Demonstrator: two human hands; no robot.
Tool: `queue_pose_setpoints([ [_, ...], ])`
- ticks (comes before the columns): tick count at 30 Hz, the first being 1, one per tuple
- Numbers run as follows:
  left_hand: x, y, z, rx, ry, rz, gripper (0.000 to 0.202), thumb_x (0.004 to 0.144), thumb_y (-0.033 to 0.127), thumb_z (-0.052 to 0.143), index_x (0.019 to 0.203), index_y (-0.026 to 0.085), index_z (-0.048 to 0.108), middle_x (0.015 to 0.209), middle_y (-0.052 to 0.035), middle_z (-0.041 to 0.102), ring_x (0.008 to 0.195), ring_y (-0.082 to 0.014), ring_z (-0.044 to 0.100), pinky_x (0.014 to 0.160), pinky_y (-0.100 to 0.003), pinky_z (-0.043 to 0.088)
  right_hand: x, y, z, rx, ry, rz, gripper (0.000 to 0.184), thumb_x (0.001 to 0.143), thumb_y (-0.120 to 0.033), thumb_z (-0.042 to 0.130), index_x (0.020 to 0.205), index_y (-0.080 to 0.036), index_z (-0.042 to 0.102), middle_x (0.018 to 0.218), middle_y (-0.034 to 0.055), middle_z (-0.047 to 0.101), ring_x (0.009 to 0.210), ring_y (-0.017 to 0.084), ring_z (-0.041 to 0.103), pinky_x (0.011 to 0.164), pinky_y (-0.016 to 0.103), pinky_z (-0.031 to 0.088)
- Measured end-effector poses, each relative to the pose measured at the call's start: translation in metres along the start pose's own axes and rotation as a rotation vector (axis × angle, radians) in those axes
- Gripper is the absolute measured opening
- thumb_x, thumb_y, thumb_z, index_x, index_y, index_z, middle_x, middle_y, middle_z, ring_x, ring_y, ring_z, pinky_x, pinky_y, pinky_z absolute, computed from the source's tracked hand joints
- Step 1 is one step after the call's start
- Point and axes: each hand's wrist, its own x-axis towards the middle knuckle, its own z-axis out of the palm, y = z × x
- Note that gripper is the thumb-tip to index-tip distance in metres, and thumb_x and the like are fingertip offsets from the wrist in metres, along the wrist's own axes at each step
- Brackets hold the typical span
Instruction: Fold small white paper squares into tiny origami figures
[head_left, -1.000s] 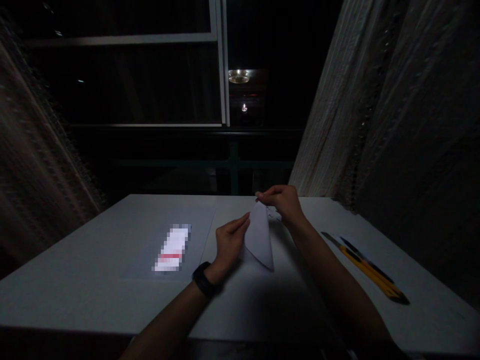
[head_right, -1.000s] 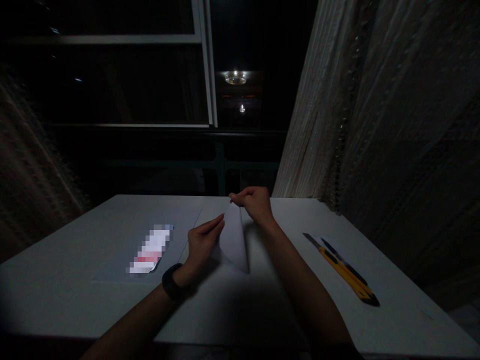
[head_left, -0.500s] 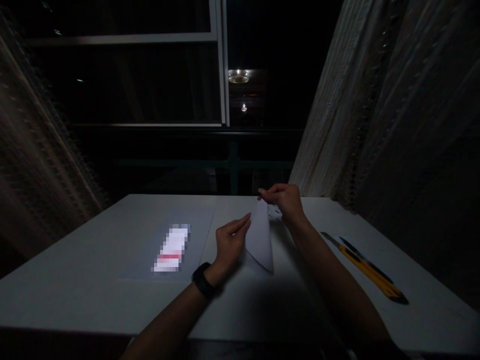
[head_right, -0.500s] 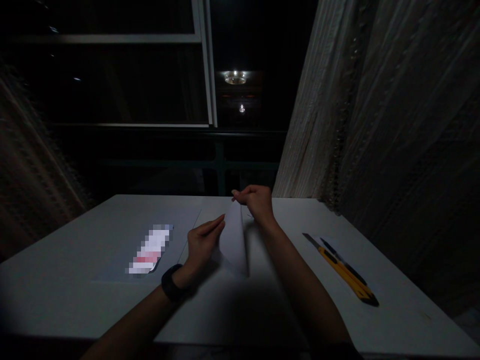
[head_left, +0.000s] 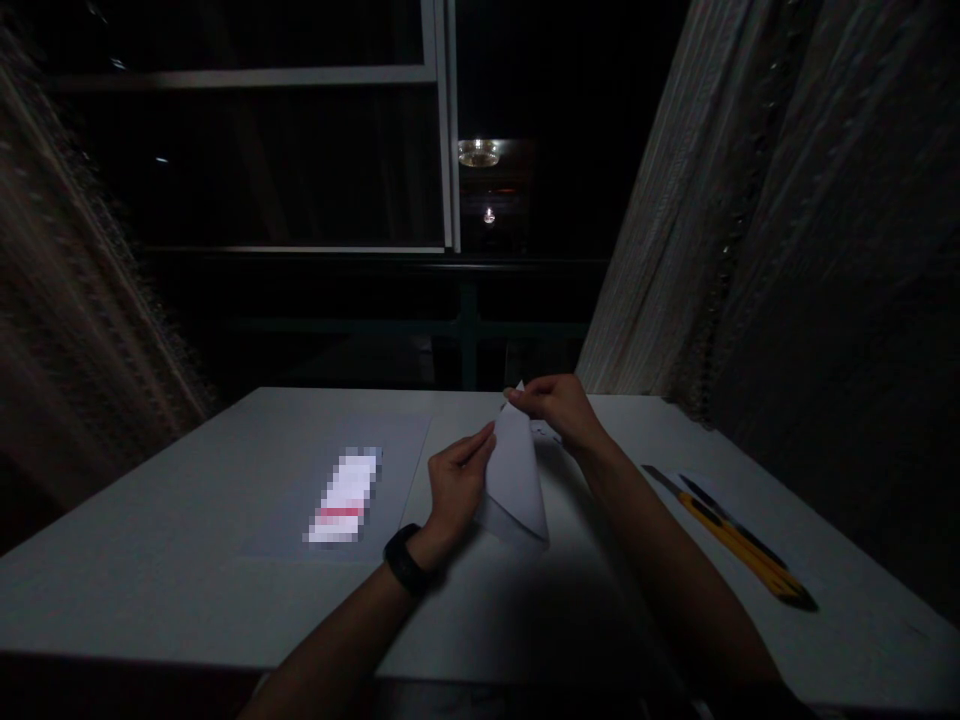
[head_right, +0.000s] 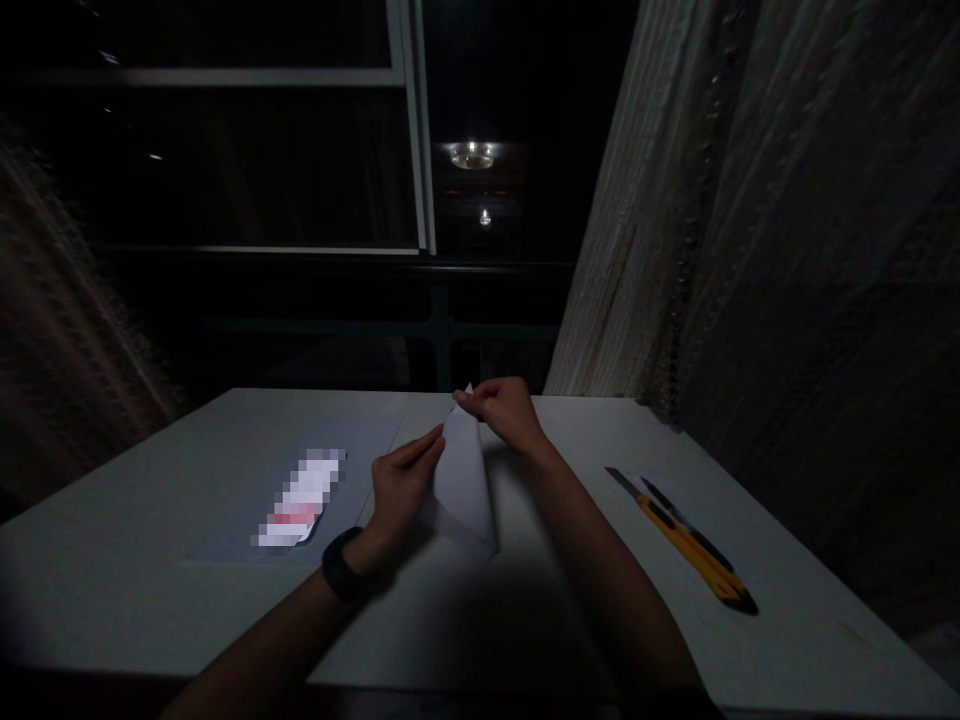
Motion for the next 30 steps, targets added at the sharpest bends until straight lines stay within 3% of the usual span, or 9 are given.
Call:
queue_pose_setpoints([
  [7,-0.001,0.001,0.001,-0.008,-0.007,-0.024,0.026,0.071,0.029,0.062,0.095,0.019,0.068,0.096,-0.0051,0.068,0.088,-0.0198,0.064,0.08,-0.031,0.05,-0.001,-0.003,0.002,0.144,0.113,0.029,0.025,0.05,-0.037,0.074,0.048,-0.015,0.061,0.056,0.0042,0.065,0.054,0.016,0.058,0.054,0.027,0.043],
  [11,-0.002,0.002,0.002,-0.01,-0.003,-0.026,0.025,0.071,0.028,0.063,0.094,0.019,0.068,0.096,-0.005,0.068,0.088,-0.02,0.064,0.081,-0.031,0.05,0.0,-0.002,0.002,0.076,0.145,-0.003,0.027,0.05,-0.038,0.073,0.045,-0.016,0.058,0.053,0.0037,0.064,0.053,0.016,0.058,0.054,0.027,0.042],
  [15,-0.001,0.0,0.002,-0.011,0.012,-0.023,0.026,0.072,0.029,0.062,0.095,0.019,0.067,0.097,-0.005,0.068,0.089,-0.0203,0.064,0.082,-0.032,0.05,0.002,0.003,0.0,0.017,0.048,-0.032,0.031,0.055,-0.045,0.069,0.052,-0.015,0.061,0.054,0.0023,0.062,0.05,0.014,0.054,0.05,0.025,0.039],
  [19,0.003,-0.002,-0.001,-0.012,0.028,-0.033,0.027,0.072,0.029,0.061,0.096,0.018,0.067,0.098,-0.0056,0.067,0.091,-0.0208,0.063,0.085,-0.033,0.049,0.001,0.008,0.001,-0.106,-0.101,0.039,0.038,0.058,-0.049,0.066,0.048,-0.014,0.059,0.043,-0.0017,0.052,0.04,0.009,0.043,0.043,0.023,0.03],
  [22,0.006,-0.003,-0.001,-0.042,0.024,-0.062,0.029,0.072,0.029,0.062,0.097,0.017,0.067,0.098,-0.0064,0.067,0.091,-0.0214,0.063,0.084,-0.035,0.049,0.0,0.01,0.005,-0.152,-0.088,0.051,0.037,0.056,-0.045,0.068,0.041,-0.014,0.054,0.037,-0.0045,0.044,0.037,0.006,0.036,0.04,0.022,0.025],
  [30,0.006,-0.004,0.0,-0.036,0.047,-0.069,0.028,0.07,0.028,0.063,0.095,0.016,0.067,0.095,-0.0066,0.068,0.089,-0.0215,0.064,0.083,-0.035,0.049,0.001,0.01,0.008,0.002,-0.066,0.1,0.032,0.053,-0.043,0.069,0.046,-0.013,0.059,0.041,-0.0026,0.049,0.039,0.008,0.04,0.04,0.022,0.029],
])
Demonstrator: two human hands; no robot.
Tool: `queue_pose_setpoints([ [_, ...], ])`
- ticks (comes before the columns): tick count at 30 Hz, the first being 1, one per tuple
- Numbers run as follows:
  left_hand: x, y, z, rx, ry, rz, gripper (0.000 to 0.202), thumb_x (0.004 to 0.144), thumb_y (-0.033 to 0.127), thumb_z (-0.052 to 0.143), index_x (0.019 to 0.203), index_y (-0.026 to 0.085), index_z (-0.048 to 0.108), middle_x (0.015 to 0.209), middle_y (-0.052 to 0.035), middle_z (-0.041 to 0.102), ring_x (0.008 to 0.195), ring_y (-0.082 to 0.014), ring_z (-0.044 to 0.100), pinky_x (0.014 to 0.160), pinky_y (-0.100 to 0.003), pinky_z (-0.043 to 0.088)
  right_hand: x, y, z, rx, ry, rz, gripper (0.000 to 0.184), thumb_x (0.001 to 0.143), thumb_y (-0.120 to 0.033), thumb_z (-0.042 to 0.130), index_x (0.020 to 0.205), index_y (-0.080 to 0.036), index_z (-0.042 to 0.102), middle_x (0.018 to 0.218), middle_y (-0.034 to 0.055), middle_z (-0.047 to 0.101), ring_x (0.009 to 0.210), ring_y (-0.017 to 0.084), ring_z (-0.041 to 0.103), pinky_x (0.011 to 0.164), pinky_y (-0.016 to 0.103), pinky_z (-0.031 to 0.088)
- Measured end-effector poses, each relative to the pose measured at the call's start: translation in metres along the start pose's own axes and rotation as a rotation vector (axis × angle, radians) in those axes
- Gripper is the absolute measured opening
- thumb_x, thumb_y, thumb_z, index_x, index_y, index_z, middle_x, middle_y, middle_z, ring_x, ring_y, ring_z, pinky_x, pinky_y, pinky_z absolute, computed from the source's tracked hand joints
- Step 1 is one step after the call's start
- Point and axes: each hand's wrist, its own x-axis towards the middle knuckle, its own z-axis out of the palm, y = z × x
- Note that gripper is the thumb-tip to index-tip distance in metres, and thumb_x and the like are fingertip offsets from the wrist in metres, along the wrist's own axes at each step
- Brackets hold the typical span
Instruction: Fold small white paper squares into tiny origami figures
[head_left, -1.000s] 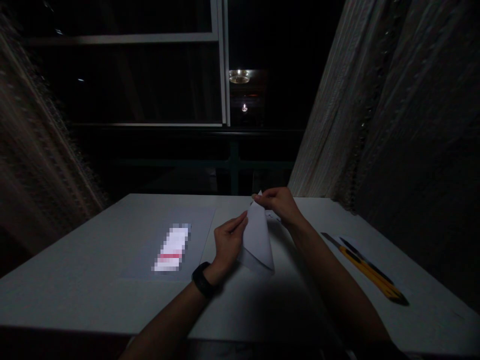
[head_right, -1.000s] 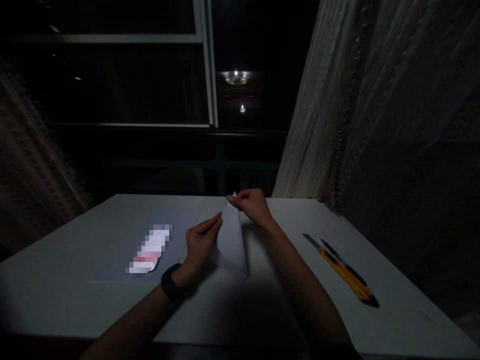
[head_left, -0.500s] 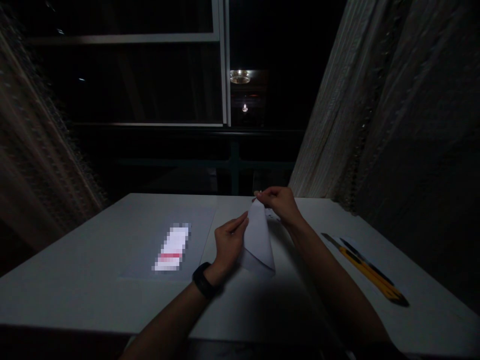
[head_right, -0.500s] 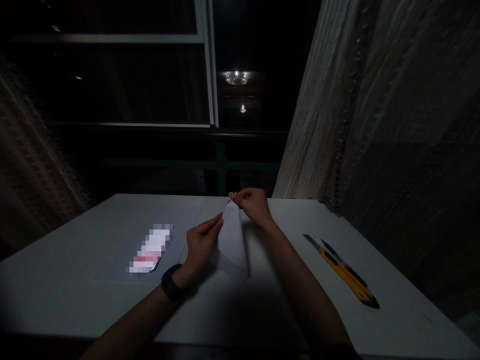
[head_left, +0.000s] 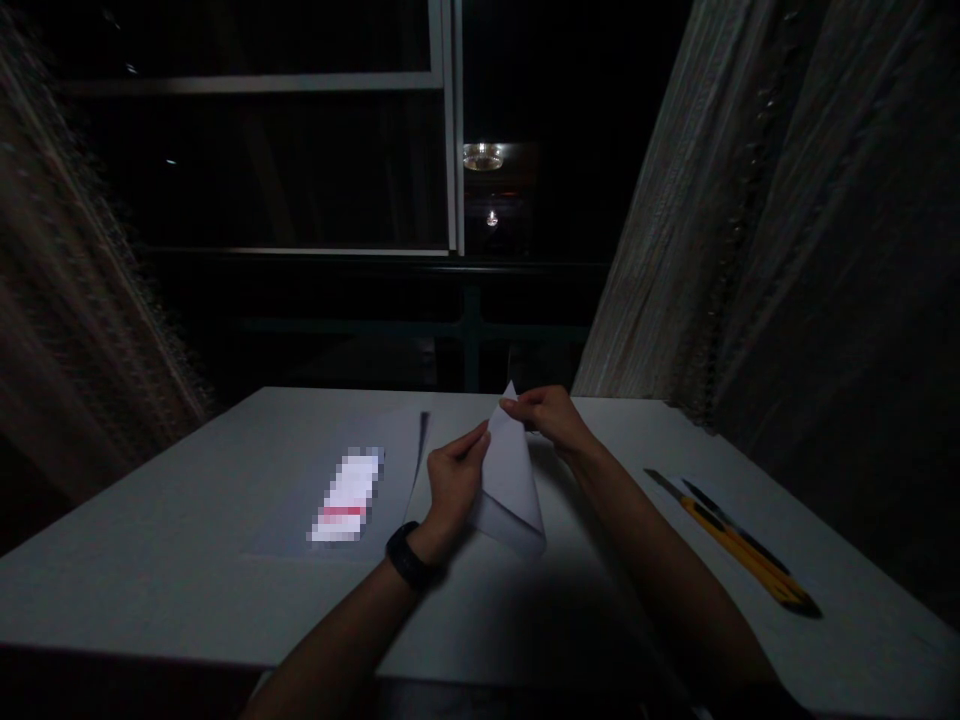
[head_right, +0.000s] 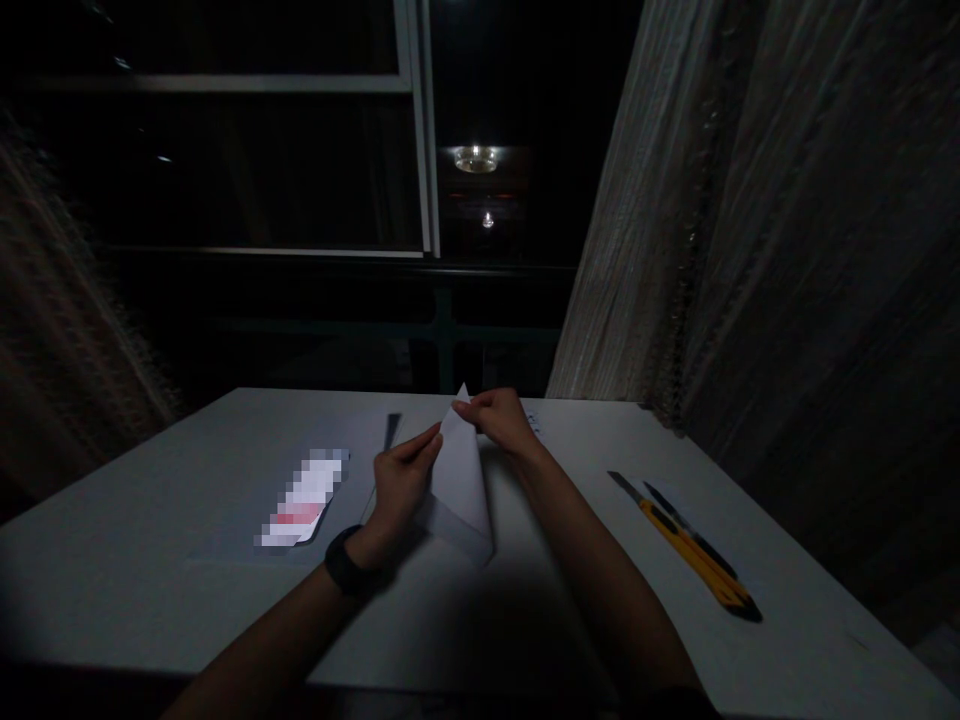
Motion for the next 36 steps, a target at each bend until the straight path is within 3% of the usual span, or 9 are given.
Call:
queue_pose_setpoints([
  [17,-0.001,-0.001,-0.002,0.035,0.023,0.004,0.03,0.072,0.03,0.061,0.099,0.017,0.066,0.099,-0.0068,0.067,0.092,-0.0208,0.062,0.083,-0.032,0.048,0.002,0.01,0.002,-0.009,0.002,-0.046,0.031,0.059,-0.041,0.066,0.049,-0.012,0.061,0.045,-0.0016,0.05,0.043,0.009,0.042,0.045,0.023,0.032],
  [23,0.006,0.007,-0.001,0.026,-0.029,-0.097,0.04,0.068,0.034,0.065,0.102,0.014,0.065,0.084,-0.0076,0.071,0.079,-0.0209,0.065,0.069,-0.029,0.051,-0.001,0.001,-0.002,-0.024,-0.01,-0.008,0.031,0.058,-0.04,0.067,0.048,-0.012,0.06,0.041,-0.0036,0.046,0.04,0.007,0.037,0.042,0.022,0.027],
  [30,0.017,0.017,0.003,0.06,-0.05,-0.094,0.027,0.062,0.035,0.068,0.075,0.011,0.071,0.075,-0.0083,0.071,0.071,-0.0198,0.065,0.064,-0.027,0.05,-0.009,-0.009,-0.009,-0.127,-0.124,-0.088,0.028,0.061,-0.039,0.066,0.055,-0.011,0.066,0.045,-0.0011,0.053,0.044,0.009,0.043,0.045,0.023,0.031],
  [36,0.009,0.025,0.007,0.103,-0.069,-0.04,0.022,0.064,0.033,0.067,0.072,0.013,0.071,0.07,-0.0055,0.07,0.066,-0.0172,0.064,0.06,-0.024,0.049,-0.01,-0.012,-0.007,-0.115,0.01,-0.234,0.023,0.059,-0.034,0.07,0.068,-0.013,0.069,0.062,0.0044,0.066,0.057,0.015,0.056,0.054,0.026,0.041],
])
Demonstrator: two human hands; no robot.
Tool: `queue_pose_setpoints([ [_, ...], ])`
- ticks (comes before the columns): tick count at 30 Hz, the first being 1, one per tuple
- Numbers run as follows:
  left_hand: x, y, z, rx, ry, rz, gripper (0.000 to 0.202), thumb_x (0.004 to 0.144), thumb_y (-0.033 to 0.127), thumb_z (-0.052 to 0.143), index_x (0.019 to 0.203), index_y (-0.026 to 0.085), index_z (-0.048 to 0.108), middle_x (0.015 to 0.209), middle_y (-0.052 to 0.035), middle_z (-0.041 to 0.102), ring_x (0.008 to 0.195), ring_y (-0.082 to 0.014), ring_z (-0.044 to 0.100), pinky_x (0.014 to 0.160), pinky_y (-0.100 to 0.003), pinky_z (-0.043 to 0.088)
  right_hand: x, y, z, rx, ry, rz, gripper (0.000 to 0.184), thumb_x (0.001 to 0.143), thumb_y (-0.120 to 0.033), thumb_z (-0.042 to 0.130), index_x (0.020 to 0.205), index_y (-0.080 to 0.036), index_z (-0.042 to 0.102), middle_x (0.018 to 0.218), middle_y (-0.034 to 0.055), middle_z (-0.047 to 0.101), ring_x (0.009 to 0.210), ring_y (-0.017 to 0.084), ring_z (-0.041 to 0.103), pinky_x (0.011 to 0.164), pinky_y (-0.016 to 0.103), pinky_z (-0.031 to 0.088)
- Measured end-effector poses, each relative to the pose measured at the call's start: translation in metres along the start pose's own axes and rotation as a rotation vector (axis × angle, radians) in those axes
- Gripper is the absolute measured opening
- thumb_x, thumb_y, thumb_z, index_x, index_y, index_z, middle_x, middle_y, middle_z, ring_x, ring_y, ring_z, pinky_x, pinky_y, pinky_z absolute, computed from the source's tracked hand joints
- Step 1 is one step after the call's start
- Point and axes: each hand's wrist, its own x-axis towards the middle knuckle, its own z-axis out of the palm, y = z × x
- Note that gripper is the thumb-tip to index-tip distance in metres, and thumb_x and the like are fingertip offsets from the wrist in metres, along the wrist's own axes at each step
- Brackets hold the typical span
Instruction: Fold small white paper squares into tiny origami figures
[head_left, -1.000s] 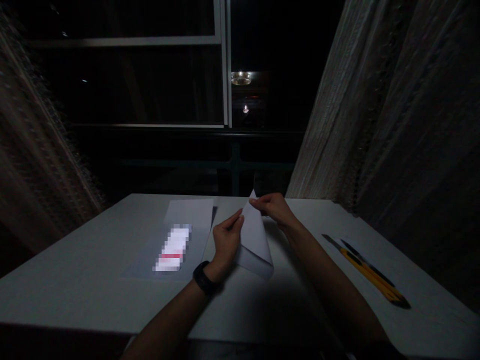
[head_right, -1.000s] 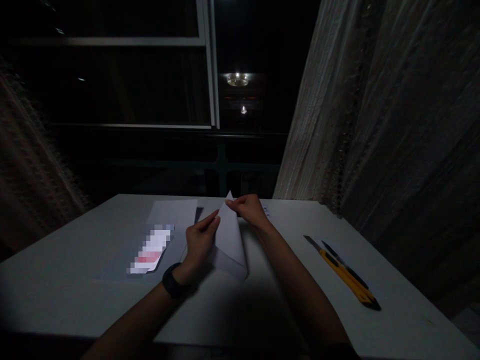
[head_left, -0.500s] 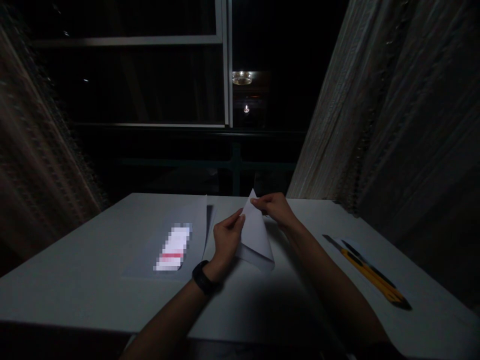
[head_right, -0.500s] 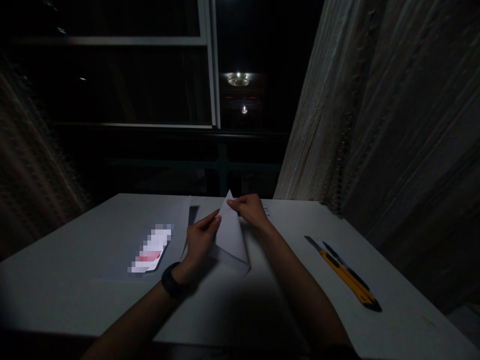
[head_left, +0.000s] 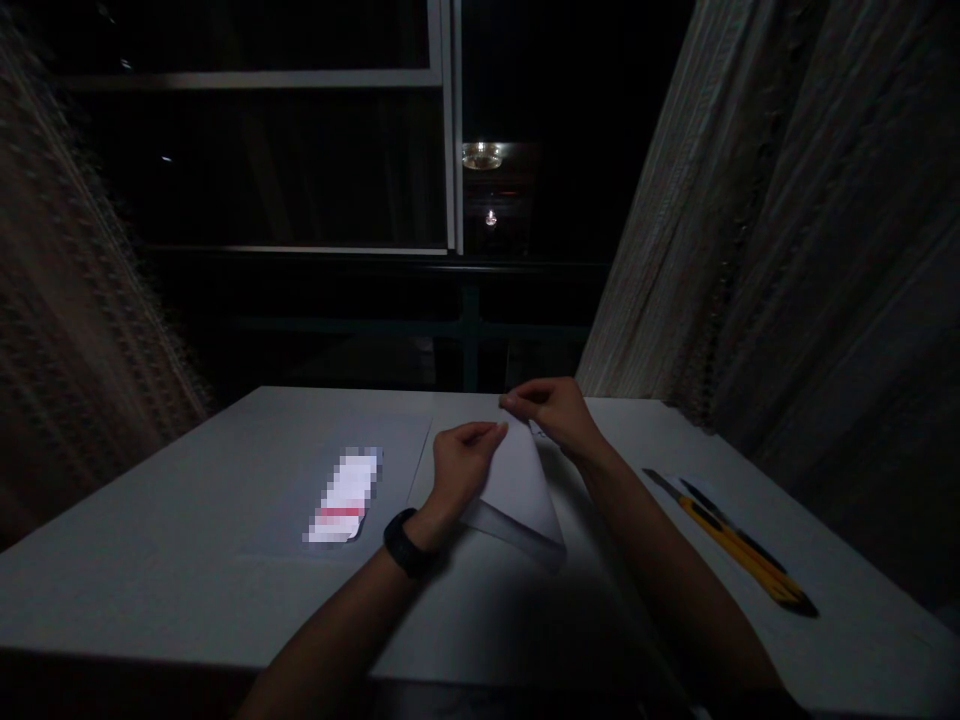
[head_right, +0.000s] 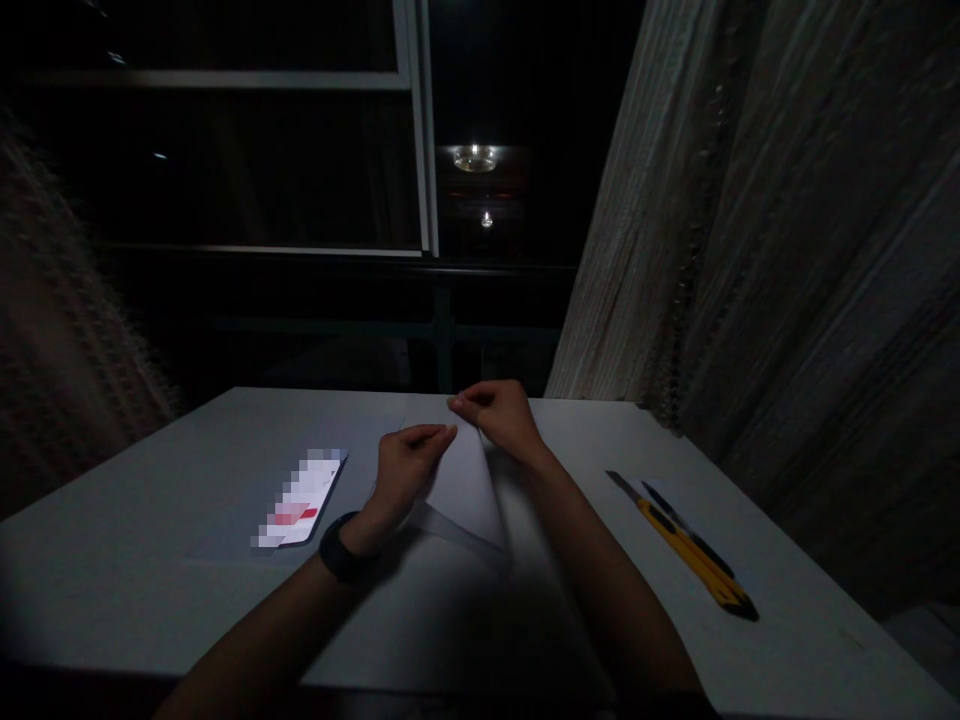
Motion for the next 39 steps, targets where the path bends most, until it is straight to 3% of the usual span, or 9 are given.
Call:
queue_pose_setpoints([
  [13,-0.008,0.003,0.002,0.021,-0.016,0.028,0.022,0.064,0.034,0.067,0.069,0.013,0.071,0.068,-0.0057,0.07,0.063,-0.0167,0.063,0.059,-0.024,0.049,-0.002,-0.009,0.003,0.118,0.114,0.028,0.023,0.056,-0.035,0.072,0.051,-0.014,0.064,0.052,0.0034,0.064,0.05,0.013,0.055,0.054,0.026,0.042],
  [18,-0.008,0.0,0.002,0.018,-0.021,0.024,0.023,0.064,0.035,0.066,0.069,0.013,0.07,0.067,-0.0057,0.07,0.062,-0.0163,0.063,0.058,-0.023,0.049,-0.001,-0.008,0.002,0.043,0.116,-0.043,0.029,0.065,-0.042,0.065,0.061,-0.014,0.068,0.052,0.0026,0.062,0.05,0.013,0.054,0.052,0.025,0.041],
  [23,-0.007,-0.003,0.002,-0.003,-0.004,-0.003,0.023,0.063,0.035,0.067,0.069,0.013,0.071,0.066,-0.0059,0.069,0.061,-0.0166,0.063,0.058,-0.024,0.049,0.001,-0.007,-0.003,0.05,0.01,-0.01,0.032,0.057,-0.042,0.071,0.072,-0.013,0.067,0.067,0.0054,0.067,0.061,0.016,0.059,0.056,0.026,0.044],
  [28,-0.005,-0.006,0.0,-0.054,0.002,-0.011,0.026,0.063,0.037,0.067,0.071,0.012,0.071,0.067,-0.0061,0.069,0.062,-0.0169,0.063,0.056,-0.024,0.048,0.002,-0.001,-0.004,-0.092,-0.104,0.031,0.033,0.06,-0.044,0.068,0.063,-0.012,0.067,0.058,0.0042,0.063,0.054,0.014,0.055,0.05,0.024,0.039],
  [39,-0.004,0.0,-0.002,-0.121,0.022,-0.059,0.028,0.061,0.038,0.068,0.07,0.011,0.07,0.066,-0.0066,0.069,0.061,-0.017,0.062,0.057,-0.025,0.048,0.0,0.003,0.002,-0.103,0.038,0.025,0.027,0.06,-0.038,0.067,0.052,-0.013,0.064,0.047,0.0005,0.057,0.044,0.01,0.046,0.046,0.023,0.034],
])
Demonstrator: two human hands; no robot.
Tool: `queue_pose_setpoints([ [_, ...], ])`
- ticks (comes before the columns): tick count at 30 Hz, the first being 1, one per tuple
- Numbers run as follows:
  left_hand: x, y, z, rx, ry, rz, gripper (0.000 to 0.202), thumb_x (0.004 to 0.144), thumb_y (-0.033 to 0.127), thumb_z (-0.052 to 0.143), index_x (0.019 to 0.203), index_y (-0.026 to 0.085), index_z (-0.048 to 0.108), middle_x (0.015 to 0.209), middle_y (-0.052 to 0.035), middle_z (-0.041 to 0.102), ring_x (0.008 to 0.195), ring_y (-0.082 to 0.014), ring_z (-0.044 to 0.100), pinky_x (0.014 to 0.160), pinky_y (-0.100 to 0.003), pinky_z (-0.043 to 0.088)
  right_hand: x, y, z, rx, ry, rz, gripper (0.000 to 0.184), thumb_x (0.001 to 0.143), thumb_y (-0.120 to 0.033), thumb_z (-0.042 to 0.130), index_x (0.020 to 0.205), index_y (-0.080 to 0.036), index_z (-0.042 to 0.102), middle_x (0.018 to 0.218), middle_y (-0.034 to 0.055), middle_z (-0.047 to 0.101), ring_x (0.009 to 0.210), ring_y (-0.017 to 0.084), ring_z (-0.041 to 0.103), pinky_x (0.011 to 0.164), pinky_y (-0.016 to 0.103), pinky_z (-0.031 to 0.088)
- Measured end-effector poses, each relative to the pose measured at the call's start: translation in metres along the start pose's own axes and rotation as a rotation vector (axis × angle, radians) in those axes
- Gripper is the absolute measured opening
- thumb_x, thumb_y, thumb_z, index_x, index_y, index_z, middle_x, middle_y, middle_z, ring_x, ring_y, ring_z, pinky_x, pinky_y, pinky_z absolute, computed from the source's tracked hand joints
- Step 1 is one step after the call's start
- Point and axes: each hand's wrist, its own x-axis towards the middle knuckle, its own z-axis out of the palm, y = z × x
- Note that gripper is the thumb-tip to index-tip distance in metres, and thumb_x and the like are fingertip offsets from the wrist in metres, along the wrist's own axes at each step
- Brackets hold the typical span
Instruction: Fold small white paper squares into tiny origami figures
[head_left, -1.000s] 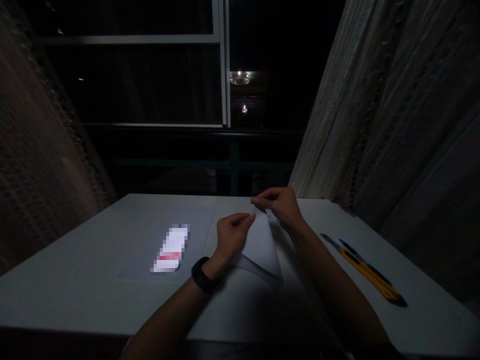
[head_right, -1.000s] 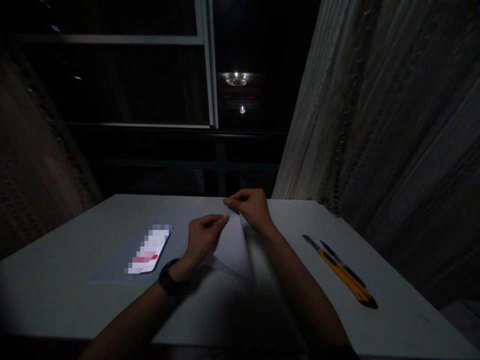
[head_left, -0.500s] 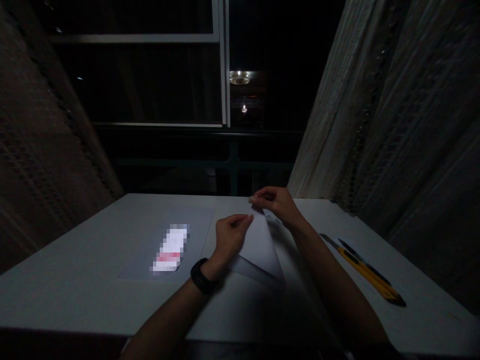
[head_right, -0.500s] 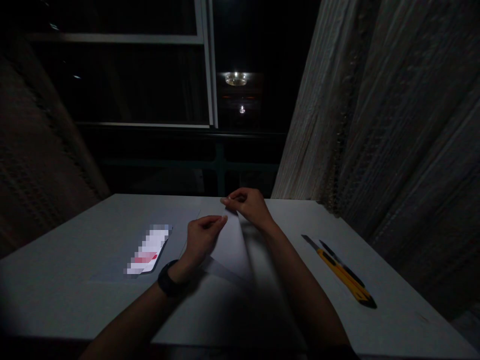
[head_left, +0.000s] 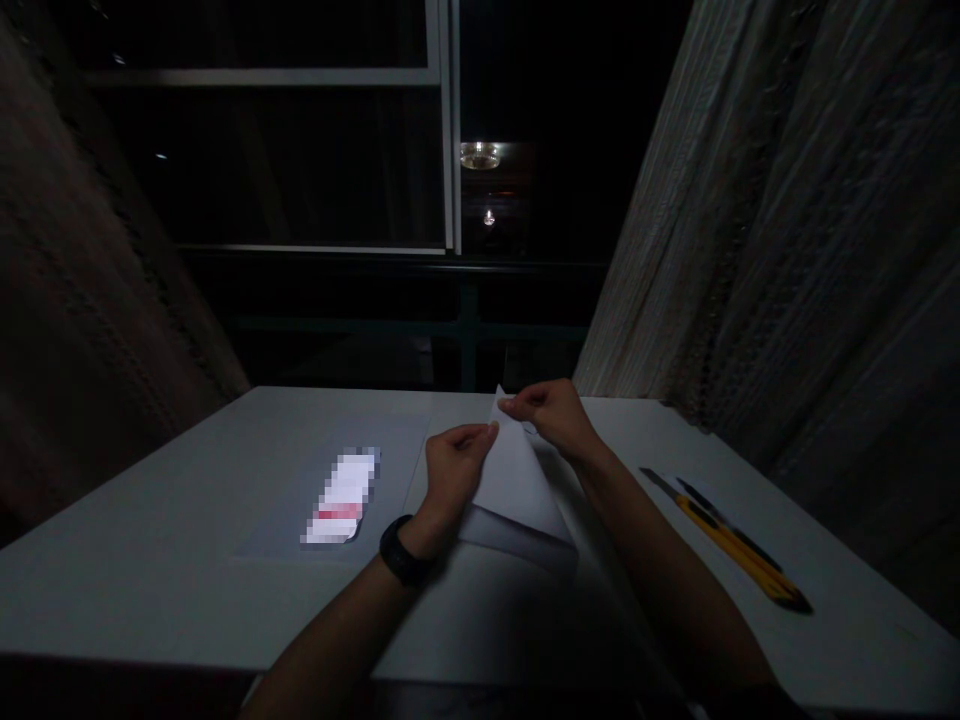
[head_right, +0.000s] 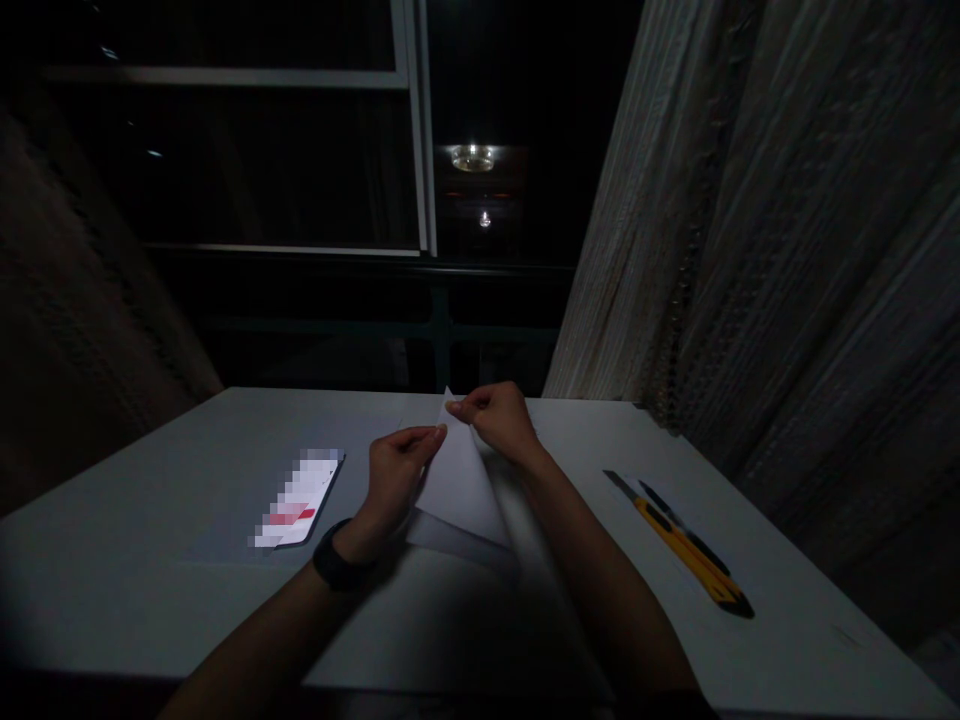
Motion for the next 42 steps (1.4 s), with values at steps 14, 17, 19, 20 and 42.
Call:
queue_pose_setpoints([
  [14,0.003,0.002,-0.002,0.021,0.012,0.005,0.029,0.064,0.037,0.067,0.074,0.01,0.07,0.068,-0.007,0.069,0.063,-0.0172,0.063,0.056,-0.024,0.048,-0.004,0.0,0.0,-0.042,-0.043,0.058,0.028,0.059,-0.039,0.066,0.053,-0.012,0.065,0.045,-0.0002,0.055,0.044,0.01,0.045,0.045,0.023,0.032],
  [17,0.003,0.001,-0.002,0.025,0.005,0.015,0.03,0.066,0.036,0.066,0.079,0.01,0.07,0.074,-0.0079,0.07,0.068,-0.0186,0.063,0.06,-0.026,0.049,-0.004,0.001,0.001,-0.004,-0.015,0.094,0.028,0.057,-0.039,0.067,0.049,-0.013,0.063,0.043,-0.0006,0.054,0.043,0.01,0.044,0.045,0.024,0.032],
  [19,0.003,-0.001,-0.002,0.018,-0.005,0.039,0.033,0.069,0.036,0.063,0.089,0.012,0.069,0.081,-0.0079,0.07,0.073,-0.0193,0.064,0.065,-0.027,0.05,-0.003,0.002,0.002,0.026,0.007,0.108,0.028,0.057,-0.039,0.068,0.048,-0.013,0.063,0.044,-0.0002,0.055,0.043,0.011,0.046,0.046,0.024,0.034],
  [20,0.003,-0.002,-0.002,0.024,-0.005,0.062,0.035,0.071,0.036,0.062,0.096,0.013,0.068,0.085,-0.0078,0.07,0.076,-0.0195,0.064,0.067,-0.028,0.05,-0.003,0.002,0.003,0.036,0.021,0.115,0.028,0.056,-0.039,0.068,0.048,-0.013,0.062,0.045,0.0002,0.056,0.044,0.011,0.047,0.047,0.025,0.035],
  [42,0.004,-0.012,-0.002,0.052,0.015,0.155,0.035,0.074,0.032,0.058,0.106,0.018,0.063,0.106,-0.0067,0.065,0.098,-0.021,0.059,0.087,-0.033,0.044,-0.002,0.014,0.02,0.019,0.186,0.14,0.03,0.061,-0.043,0.064,0.059,-0.013,0.068,0.056,0.0051,0.065,0.057,0.018,0.058,0.051,0.026,0.042],
])
